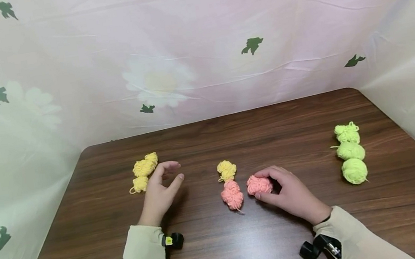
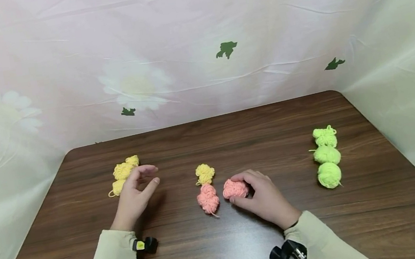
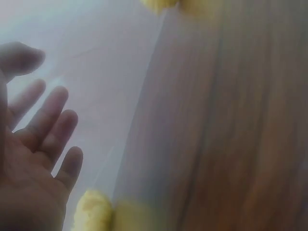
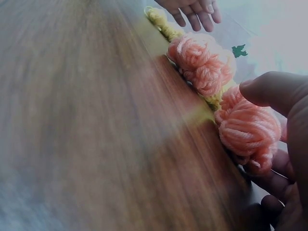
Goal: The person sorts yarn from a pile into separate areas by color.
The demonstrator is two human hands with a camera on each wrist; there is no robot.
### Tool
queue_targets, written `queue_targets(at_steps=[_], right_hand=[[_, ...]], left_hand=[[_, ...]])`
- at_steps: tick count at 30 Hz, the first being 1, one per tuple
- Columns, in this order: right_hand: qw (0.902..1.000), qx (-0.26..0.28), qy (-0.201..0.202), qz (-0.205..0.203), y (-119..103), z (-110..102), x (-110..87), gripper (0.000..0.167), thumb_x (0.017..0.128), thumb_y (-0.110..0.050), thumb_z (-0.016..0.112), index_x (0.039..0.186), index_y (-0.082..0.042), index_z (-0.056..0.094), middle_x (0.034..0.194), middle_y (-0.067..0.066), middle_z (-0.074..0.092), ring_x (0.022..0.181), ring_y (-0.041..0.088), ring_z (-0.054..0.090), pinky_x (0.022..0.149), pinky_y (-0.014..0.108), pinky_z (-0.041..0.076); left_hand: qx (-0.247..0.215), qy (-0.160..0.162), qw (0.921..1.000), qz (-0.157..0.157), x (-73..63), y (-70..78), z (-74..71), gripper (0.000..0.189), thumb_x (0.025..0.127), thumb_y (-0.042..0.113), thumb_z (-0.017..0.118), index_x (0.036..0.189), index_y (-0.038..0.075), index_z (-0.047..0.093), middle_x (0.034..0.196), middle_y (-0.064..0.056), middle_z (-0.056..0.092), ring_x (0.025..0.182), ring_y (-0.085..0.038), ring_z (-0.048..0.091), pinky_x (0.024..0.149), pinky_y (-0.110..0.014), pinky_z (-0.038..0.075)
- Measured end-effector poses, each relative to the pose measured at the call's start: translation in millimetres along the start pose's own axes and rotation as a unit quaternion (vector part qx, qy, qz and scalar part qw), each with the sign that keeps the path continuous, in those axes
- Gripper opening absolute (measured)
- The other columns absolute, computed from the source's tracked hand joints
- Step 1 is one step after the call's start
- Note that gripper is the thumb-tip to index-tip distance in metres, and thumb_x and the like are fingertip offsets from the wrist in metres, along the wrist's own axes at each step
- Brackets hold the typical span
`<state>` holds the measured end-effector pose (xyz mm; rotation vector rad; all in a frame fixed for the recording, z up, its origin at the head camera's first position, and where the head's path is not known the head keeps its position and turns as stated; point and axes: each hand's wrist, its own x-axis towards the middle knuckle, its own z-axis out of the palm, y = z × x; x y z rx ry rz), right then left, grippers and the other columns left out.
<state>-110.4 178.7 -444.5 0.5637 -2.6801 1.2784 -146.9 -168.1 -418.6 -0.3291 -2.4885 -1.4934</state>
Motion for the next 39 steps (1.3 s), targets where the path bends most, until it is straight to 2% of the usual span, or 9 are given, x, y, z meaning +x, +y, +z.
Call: queue_targets(at_steps=[10, 25, 32, 39], right_hand=[[0.9999, 0.011, 0.003, -0.008, -2, 0, 0.1, 0.041, 0.079, -0.018, 0.086, 0.116, -0.015, 0.069, 0.115, -0.006, 0.067, 0.111, 0.014, 0.060, 0.094, 0.037, 0.047], [0.9996, 0.018, 0.010, -0.020, -3, 0, -0.2, 0.039, 0.078, -0.016, 0.086, 0.114, -0.015, 0.069, 0.113, -0.007, 0.068, 0.109, 0.014, 0.060, 0.093, 0.034, 0.047], [0.9996, 0.016, 0.008, -0.020, -1, 0, -0.4, 0.039, 0.079, -0.017, 0.086, 0.114, -0.016, 0.070, 0.112, -0.008, 0.068, 0.109, 0.013, 0.060, 0.092, 0.033, 0.046], [0.9996, 0.017, 0.005, -0.021, 0, 0, -0.6, 0.039, 0.079, -0.018, 0.086, 0.115, -0.016, 0.070, 0.113, -0.008, 0.068, 0.109, 0.014, 0.060, 0.093, 0.033, 0.046]], left_hand=[[0.011, -0.046, 0.9989, -0.005, 0.4, 6.6, 24.9, 0.027, 0.093, 0.014, 0.071, 0.119, 0.014, 0.064, 0.119, -0.002, 0.068, 0.113, -0.021, 0.060, 0.097, -0.048, 0.046], [-0.007, -0.113, 0.9935, -0.010, 2.8, 11.4, 58.2, 0.032, 0.092, 0.014, 0.072, 0.123, 0.013, 0.064, 0.123, -0.001, 0.067, 0.117, -0.021, 0.061, 0.102, -0.045, 0.045], [-0.009, -0.129, 0.9915, -0.016, 5.3, 11.3, 69.3, 0.036, 0.093, 0.020, 0.071, 0.129, 0.014, 0.063, 0.126, 0.000, 0.066, 0.120, -0.020, 0.059, 0.103, -0.045, 0.044], [0.009, -0.142, 0.9895, -0.024, 8.1, 11.9, 77.1, 0.042, 0.093, 0.025, 0.071, 0.133, 0.014, 0.061, 0.130, -0.001, 0.064, 0.126, -0.018, 0.056, 0.108, -0.044, 0.041]])
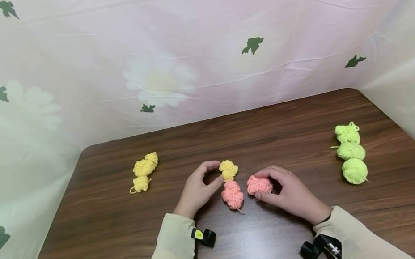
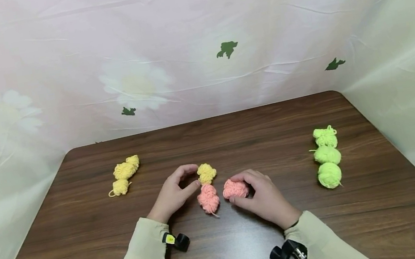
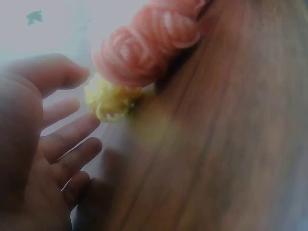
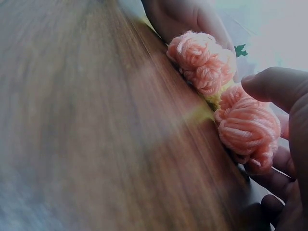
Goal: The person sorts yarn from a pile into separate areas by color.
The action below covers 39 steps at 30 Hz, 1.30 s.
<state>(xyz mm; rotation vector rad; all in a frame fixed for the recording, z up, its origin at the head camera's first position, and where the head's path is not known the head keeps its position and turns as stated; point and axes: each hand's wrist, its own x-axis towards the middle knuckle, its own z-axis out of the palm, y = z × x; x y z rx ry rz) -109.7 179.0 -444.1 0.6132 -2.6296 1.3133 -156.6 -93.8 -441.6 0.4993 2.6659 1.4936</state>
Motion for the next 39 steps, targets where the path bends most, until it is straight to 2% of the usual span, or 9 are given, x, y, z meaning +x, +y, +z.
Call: queue_targets(at_steps=[5, 12, 16, 21, 29, 35, 39], right_hand=[[1.0000, 0.001, -0.002, 0.000, 1, 0, -0.2, 0.039, 0.080, -0.020, 0.085, 0.115, -0.017, 0.069, 0.114, -0.009, 0.068, 0.110, 0.014, 0.060, 0.094, 0.034, 0.046], [1.0000, -0.003, -0.004, -0.001, 2, 1, -0.1, 0.038, 0.081, -0.021, 0.085, 0.115, -0.018, 0.069, 0.113, -0.010, 0.067, 0.109, 0.014, 0.060, 0.093, 0.034, 0.046], [1.0000, -0.003, -0.004, -0.002, 2, 1, -0.2, 0.038, 0.080, -0.020, 0.085, 0.114, -0.018, 0.069, 0.113, -0.010, 0.067, 0.109, 0.013, 0.060, 0.093, 0.034, 0.046], [1.0000, -0.004, -0.003, -0.002, 1, 1, -0.6, 0.039, 0.080, -0.019, 0.086, 0.114, -0.017, 0.069, 0.113, -0.009, 0.067, 0.109, 0.013, 0.060, 0.093, 0.034, 0.046], [1.0000, -0.009, -0.005, 0.001, 1, 1, -0.6, 0.038, 0.080, -0.020, 0.085, 0.115, -0.017, 0.069, 0.113, -0.009, 0.068, 0.110, 0.014, 0.060, 0.093, 0.036, 0.046], [1.0000, -0.007, -0.004, 0.000, 1, 1, -0.6, 0.038, 0.080, -0.020, 0.085, 0.114, -0.018, 0.070, 0.113, -0.009, 0.068, 0.110, 0.014, 0.060, 0.093, 0.035, 0.046], [1.0000, -0.005, -0.002, -0.002, 1, 0, -0.3, 0.038, 0.080, -0.020, 0.086, 0.114, -0.018, 0.070, 0.112, -0.009, 0.068, 0.109, 0.014, 0.060, 0.093, 0.034, 0.046]], left_hand=[[0.021, -0.006, 0.9998, -0.004, 4.4, 2.7, 3.9, 0.048, 0.092, 0.026, 0.073, 0.136, 0.013, 0.060, 0.133, -0.004, 0.063, 0.128, -0.020, 0.055, 0.109, -0.043, 0.039], [0.075, -0.004, 0.9971, -0.011, 10.7, 6.5, 8.6, 0.057, 0.089, 0.032, 0.074, 0.140, 0.014, 0.057, 0.135, -0.004, 0.063, 0.130, -0.027, 0.051, 0.112, -0.054, 0.028], [0.095, -0.007, 0.9953, -0.015, 12.4, 7.2, 10.7, 0.057, 0.088, 0.033, 0.075, 0.140, 0.016, 0.058, 0.138, -0.003, 0.061, 0.131, -0.029, 0.050, 0.108, -0.053, 0.030], [0.100, -0.004, 0.9949, -0.010, 12.1, 8.4, 10.7, 0.051, 0.089, 0.030, 0.076, 0.136, 0.017, 0.061, 0.135, -0.001, 0.063, 0.128, -0.027, 0.052, 0.106, -0.052, 0.032], [0.081, 0.013, 0.9962, -0.028, 10.9, 9.6, 11.7, 0.030, 0.091, 0.021, 0.074, 0.120, 0.016, 0.067, 0.118, 0.000, 0.068, 0.114, -0.023, 0.057, 0.108, -0.051, 0.032], [0.075, 0.022, 0.9968, -0.014, 10.1, 9.7, 11.4, 0.014, 0.091, 0.021, 0.074, 0.103, 0.019, 0.069, 0.110, 0.004, 0.068, 0.109, -0.022, 0.057, 0.107, -0.052, 0.033], [0.070, 0.026, 0.9972, -0.005, 10.0, 8.9, 11.5, 0.010, 0.091, 0.020, 0.075, 0.099, 0.020, 0.070, 0.107, 0.005, 0.068, 0.108, -0.022, 0.058, 0.108, -0.054, 0.032]])
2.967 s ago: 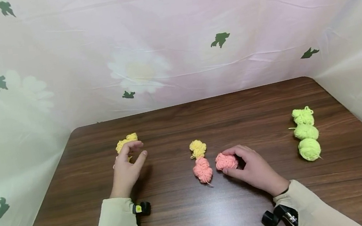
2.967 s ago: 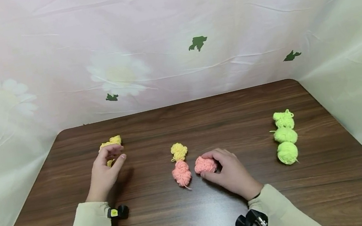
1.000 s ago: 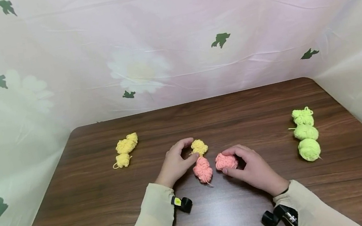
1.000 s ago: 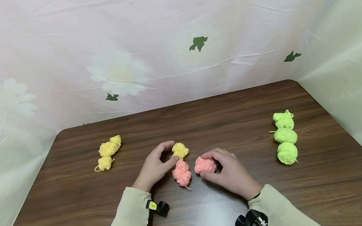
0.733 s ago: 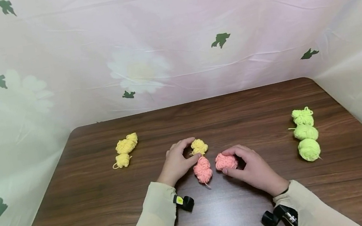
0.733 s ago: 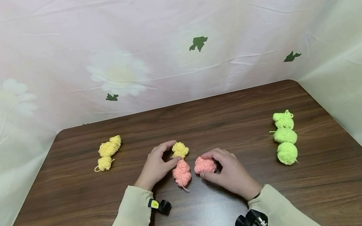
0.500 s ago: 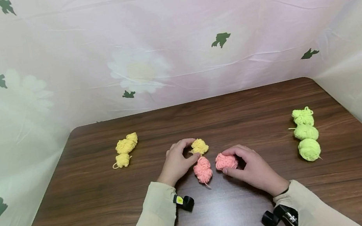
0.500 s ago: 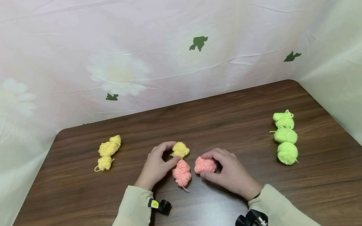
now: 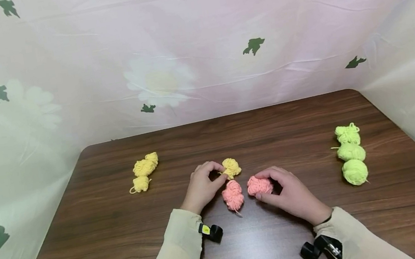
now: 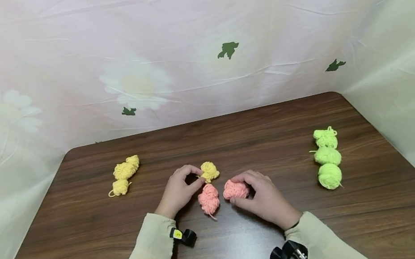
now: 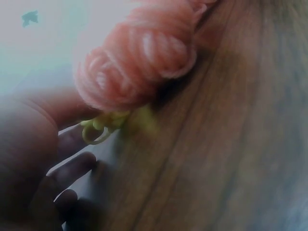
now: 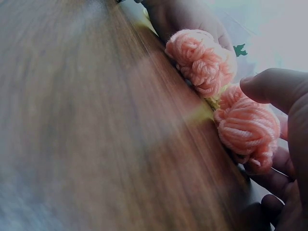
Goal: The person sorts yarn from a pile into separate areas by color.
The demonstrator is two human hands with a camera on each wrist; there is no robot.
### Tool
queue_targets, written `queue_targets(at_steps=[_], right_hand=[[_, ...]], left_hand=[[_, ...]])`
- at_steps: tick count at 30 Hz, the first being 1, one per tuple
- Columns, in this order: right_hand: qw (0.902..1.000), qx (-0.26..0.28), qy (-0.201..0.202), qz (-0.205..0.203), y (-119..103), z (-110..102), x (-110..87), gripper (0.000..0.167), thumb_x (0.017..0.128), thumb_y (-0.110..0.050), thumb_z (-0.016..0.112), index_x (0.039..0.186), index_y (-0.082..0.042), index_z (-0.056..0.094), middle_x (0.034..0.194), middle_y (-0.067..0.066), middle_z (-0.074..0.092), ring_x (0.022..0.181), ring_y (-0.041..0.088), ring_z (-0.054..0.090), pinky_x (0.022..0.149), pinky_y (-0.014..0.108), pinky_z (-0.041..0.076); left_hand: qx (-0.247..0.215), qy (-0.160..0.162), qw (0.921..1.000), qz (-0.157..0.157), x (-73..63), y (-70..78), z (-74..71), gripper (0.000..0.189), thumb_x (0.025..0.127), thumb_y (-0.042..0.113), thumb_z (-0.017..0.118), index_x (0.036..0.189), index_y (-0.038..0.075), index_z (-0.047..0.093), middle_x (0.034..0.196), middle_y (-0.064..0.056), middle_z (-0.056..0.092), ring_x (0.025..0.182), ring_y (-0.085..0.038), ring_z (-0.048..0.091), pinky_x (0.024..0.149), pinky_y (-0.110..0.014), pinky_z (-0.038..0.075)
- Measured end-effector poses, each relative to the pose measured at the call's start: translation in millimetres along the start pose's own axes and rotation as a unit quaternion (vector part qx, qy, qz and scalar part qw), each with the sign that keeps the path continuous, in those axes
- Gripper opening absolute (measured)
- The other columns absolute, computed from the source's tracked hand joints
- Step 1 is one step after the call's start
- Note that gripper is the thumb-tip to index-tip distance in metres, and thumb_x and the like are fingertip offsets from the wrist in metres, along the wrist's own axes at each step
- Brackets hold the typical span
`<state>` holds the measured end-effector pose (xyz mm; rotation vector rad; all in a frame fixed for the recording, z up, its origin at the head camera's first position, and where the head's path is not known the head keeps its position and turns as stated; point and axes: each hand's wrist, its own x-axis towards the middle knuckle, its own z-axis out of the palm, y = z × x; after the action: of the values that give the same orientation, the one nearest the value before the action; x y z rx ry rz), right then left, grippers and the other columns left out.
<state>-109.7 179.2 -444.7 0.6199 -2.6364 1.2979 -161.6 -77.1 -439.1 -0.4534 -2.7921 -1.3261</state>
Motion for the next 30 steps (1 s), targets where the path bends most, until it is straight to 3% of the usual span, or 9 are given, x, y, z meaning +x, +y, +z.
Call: queue_targets(at_steps=[8, 15, 30], right_hand=[[1.0000, -0.006, -0.005, 0.005, 0, -1, -0.3, 0.037, 0.081, -0.020, 0.085, 0.115, -0.017, 0.069, 0.114, -0.008, 0.067, 0.110, 0.014, 0.060, 0.092, 0.038, 0.047], [0.9999, -0.003, -0.006, 0.008, 1, -1, -0.1, 0.037, 0.081, -0.021, 0.085, 0.115, -0.019, 0.069, 0.113, -0.010, 0.067, 0.110, 0.014, 0.060, 0.093, 0.037, 0.047], [1.0000, -0.001, -0.003, 0.008, 0, -1, -1.0, 0.037, 0.081, -0.021, 0.085, 0.115, -0.019, 0.070, 0.113, -0.011, 0.067, 0.109, 0.013, 0.059, 0.093, 0.037, 0.046]], left_hand=[[-0.008, 0.012, 0.9999, 0.002, 0.6, -4.4, 2.1, 0.005, 0.093, 0.018, 0.074, 0.096, 0.019, 0.070, 0.103, 0.007, 0.068, 0.104, -0.018, 0.061, 0.096, -0.042, 0.047], [-0.032, 0.037, 0.9988, 0.000, -2.4, -5.7, 1.2, 0.004, 0.093, 0.015, 0.072, 0.096, 0.017, 0.070, 0.105, 0.004, 0.068, 0.101, -0.016, 0.062, 0.094, -0.040, 0.049], [-0.037, 0.081, 0.9960, 0.015, -12.0, -14.5, -7.9, 0.006, 0.093, 0.017, 0.073, 0.097, 0.014, 0.070, 0.103, 0.002, 0.069, 0.100, -0.017, 0.064, 0.090, -0.042, 0.050]])
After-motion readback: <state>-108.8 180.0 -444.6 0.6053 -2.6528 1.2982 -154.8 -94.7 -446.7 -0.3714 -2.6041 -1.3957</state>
